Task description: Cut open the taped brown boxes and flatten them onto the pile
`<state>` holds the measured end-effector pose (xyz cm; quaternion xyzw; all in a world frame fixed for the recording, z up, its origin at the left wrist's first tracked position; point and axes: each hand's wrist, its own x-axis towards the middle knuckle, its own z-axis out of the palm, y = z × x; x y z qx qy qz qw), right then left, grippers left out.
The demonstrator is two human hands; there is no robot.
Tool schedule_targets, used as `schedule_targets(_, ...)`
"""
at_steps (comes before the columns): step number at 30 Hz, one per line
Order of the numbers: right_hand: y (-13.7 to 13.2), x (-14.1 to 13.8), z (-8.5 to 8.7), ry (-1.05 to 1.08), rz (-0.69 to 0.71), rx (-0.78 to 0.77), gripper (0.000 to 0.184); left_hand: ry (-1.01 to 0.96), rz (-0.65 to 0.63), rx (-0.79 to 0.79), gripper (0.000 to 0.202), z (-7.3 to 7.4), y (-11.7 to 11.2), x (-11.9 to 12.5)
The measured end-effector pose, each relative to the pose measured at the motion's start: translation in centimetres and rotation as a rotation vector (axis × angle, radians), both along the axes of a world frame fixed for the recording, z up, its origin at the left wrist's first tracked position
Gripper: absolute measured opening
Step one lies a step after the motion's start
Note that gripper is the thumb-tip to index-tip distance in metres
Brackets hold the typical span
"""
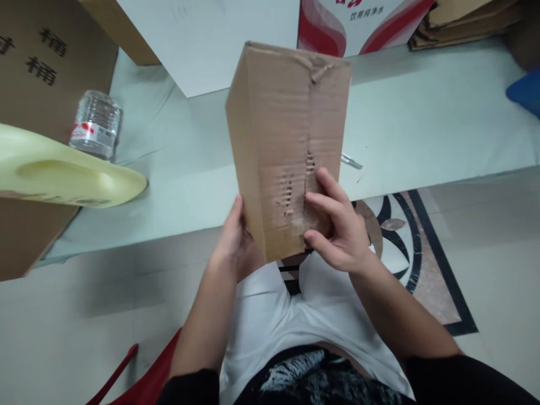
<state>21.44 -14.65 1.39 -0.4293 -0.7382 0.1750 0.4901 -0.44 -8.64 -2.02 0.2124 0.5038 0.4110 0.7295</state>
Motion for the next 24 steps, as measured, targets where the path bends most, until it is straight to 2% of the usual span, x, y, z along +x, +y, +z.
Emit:
schedule_targets(1,0.0,0.2,-0.1,0.021,-0.036,-0.003,0.060,0.006,-0.006,-0.012,0.031,-0.4,-0.8,0.6)
schedule_targets(3,0.0,0.6,-0.5,0.071,-0.115,-0.021,0.054,0.067,-0.053,-0.040,0.036,-0.8,-1.9,1.2)
schedule_targets(6,-0.2,1.0,-1.2,0.117,-0.200,-0.085,0.045,0.324,-0.272,-0.025,0.055,-0.5,-2.5,0.5)
schedule_targets(8,-0.3,0.9,-1.3,0.125,-0.219,-0.121,0.042,0.493,-0.424,0.048,0.056,0.3,-2.4,-0.7)
schedule_targets(9,-0.3,0.7,-1.3,0.127,-0.222,-0.133,0.041,0.559,-0.462,0.099,0.053,0.8,-2.2,-1.3)
schedule_targets(10,-0.3,0.4,-1.3,0.127,-0.220,-0.143,0.039,0.635,-0.449,0.160,0.047,1.5,-1.9,-2.0)
schedule_targets(11,-0.3,0.1,-1.2,0.126,-0.212,-0.151,0.038,0.744,-0.383,0.252,0.038,2.2,-1.6,-2.5)
schedule_targets(13,-0.2,-0.7,-1.2,0.121,-0.179,-0.165,0.035,0.946,-0.133,0.509,0.024,4.0,-0.9,-2.9)
schedule_targets(15,-0.1,-1.4,-1.2,0.114,-0.133,-0.166,0.034,0.992,0.060,0.812,0.020,6.0,0.2,-2.4)
schedule_targets(17,0.1,-1.9,-1.3,0.106,-0.115,-0.163,0.033,0.942,-0.001,1.058,0.021,7.8,1.9,-1.1)
schedule_targets(19,0.1,-2.2,-1.2,0.100,-0.122,-0.168,0.033,0.908,-0.105,1.170,0.022,8.7,4.1,0.5)
schedule_targets(21,0.1,-2.3,-1.0,0.107,-0.124,-0.172,0.032,0.944,-0.221,1.165,0.027,8.5,6.6,1.9)
schedule_targets(24,0.0,-1.9,-0.9,0.115,-0.102,-0.185,0.034,0.927,-0.251,1.068,0.032,7.2,9.2,2.9)
